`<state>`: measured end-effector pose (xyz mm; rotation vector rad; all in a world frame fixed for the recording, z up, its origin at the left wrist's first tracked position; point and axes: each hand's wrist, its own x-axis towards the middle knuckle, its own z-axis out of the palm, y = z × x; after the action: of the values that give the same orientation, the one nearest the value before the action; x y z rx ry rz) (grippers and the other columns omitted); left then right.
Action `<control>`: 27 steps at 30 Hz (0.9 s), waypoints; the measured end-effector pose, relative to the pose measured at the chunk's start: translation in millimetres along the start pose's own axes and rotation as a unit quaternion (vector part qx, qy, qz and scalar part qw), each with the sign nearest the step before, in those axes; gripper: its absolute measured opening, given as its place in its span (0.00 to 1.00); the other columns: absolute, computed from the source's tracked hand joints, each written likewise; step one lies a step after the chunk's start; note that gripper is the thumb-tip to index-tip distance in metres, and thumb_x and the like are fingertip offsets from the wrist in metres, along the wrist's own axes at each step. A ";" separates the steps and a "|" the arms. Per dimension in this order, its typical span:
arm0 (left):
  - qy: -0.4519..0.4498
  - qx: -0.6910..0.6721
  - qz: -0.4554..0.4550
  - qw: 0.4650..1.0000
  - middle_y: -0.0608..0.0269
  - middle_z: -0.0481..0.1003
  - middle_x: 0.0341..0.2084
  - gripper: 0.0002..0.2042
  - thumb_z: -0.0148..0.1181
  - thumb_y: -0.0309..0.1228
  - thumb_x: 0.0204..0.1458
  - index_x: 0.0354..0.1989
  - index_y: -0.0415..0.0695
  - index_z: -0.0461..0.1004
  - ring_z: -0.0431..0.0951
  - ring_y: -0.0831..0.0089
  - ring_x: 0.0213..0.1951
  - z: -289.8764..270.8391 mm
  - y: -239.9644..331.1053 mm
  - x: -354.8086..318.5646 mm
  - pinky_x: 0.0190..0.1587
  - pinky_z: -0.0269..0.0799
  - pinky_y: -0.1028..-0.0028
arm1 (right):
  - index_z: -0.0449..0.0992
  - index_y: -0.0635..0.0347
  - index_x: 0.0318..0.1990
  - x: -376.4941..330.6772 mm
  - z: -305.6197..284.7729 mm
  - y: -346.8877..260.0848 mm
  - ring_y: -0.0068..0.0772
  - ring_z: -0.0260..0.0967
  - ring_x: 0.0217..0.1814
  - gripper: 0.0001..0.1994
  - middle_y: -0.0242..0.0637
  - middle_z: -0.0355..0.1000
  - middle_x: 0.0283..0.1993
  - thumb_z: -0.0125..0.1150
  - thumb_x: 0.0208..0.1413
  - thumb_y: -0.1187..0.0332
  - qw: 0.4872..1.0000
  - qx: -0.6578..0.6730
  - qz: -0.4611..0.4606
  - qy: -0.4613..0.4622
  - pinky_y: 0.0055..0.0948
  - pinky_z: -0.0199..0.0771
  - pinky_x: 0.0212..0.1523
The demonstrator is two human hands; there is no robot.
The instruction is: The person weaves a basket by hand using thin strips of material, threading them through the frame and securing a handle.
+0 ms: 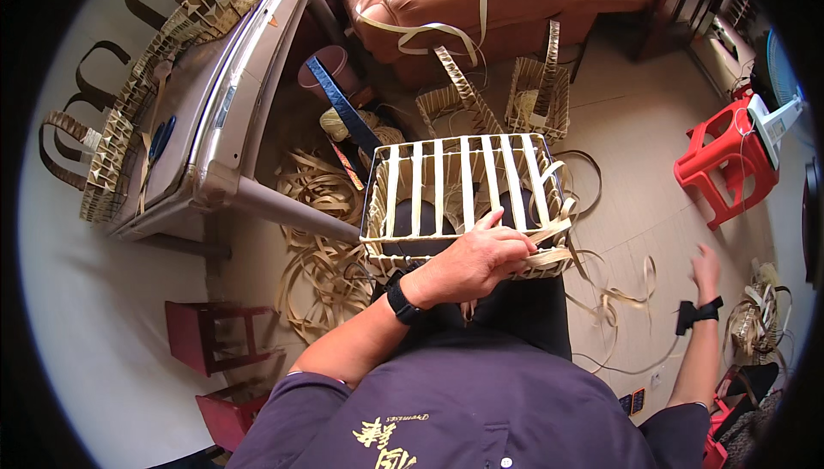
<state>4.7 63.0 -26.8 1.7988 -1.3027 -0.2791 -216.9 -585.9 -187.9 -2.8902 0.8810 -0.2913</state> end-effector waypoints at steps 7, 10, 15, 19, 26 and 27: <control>0.001 -0.023 -0.017 1.000 0.64 0.81 0.47 0.04 0.59 0.21 0.62 0.43 0.42 0.77 0.82 0.62 0.50 -9.3 -3.2 -9.4 0.78 0.45 0.38 | 0.84 0.63 0.51 -28.0 -90.5 -391.2 0.15 0.71 0.27 0.13 0.32 0.82 0.46 0.67 0.59 0.75 0.762 0.494 -0.117 -0.402 0.18 0.73 0.25; 0.008 -0.034 -0.037 0.999 0.64 0.81 0.46 0.04 0.58 0.21 0.62 0.42 0.41 0.77 0.82 0.61 0.50 -11.0 3.7 -7.4 0.78 0.45 0.38 | 0.84 0.64 0.48 -20.4 -75.1 -392.2 0.14 0.72 0.28 0.11 0.31 0.81 0.45 0.69 0.57 0.78 0.749 0.508 -0.128 -0.406 0.18 0.74 0.27; 0.010 -0.028 -0.026 0.999 0.62 0.81 0.45 0.07 0.60 0.21 0.60 0.45 0.42 0.78 0.81 0.60 0.51 -9.3 -2.8 -11.5 0.77 0.46 0.39 | 0.82 0.63 0.40 -27.1 -88.0 -398.3 0.12 0.70 0.29 0.06 0.27 0.76 0.38 0.69 0.55 0.80 0.728 0.515 -0.125 -0.434 0.19 0.74 0.27; 0.009 -0.048 -0.012 0.999 0.59 0.80 0.43 0.08 0.62 0.23 0.59 0.46 0.42 0.78 0.80 0.57 0.50 -6.7 -2.5 -6.8 0.76 0.49 0.42 | 0.81 0.65 0.40 -28.3 -63.5 -394.1 0.16 0.71 0.28 0.07 0.29 0.72 0.37 0.65 0.56 0.84 0.731 0.551 -0.215 -0.340 0.20 0.77 0.28; 0.053 -0.048 -0.040 0.997 0.57 0.80 0.39 0.08 0.62 0.24 0.60 0.46 0.40 0.78 0.78 0.52 0.41 -15.8 0.0 -8.4 0.63 0.67 0.55 | 0.73 0.64 0.32 -13.4 -40.3 -306.3 0.29 0.72 0.24 0.06 0.42 0.74 0.27 0.50 0.57 0.81 0.936 0.310 -0.057 -0.156 0.32 0.72 0.24; 0.061 -0.029 -0.033 0.997 0.58 0.80 0.38 0.08 0.62 0.25 0.61 0.47 0.40 0.79 0.78 0.51 0.39 -15.2 2.2 -6.5 0.62 0.68 0.57 | 0.71 0.62 0.32 -4.9 -21.1 -261.4 0.45 0.72 0.25 0.04 0.50 0.72 0.27 0.49 0.55 0.77 0.961 0.246 -0.090 -0.085 0.44 0.69 0.28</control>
<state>9.8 76.2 -18.1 1.7842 -1.1411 -0.2372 -84.0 -368.1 -127.1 -2.4817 0.4383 -0.2311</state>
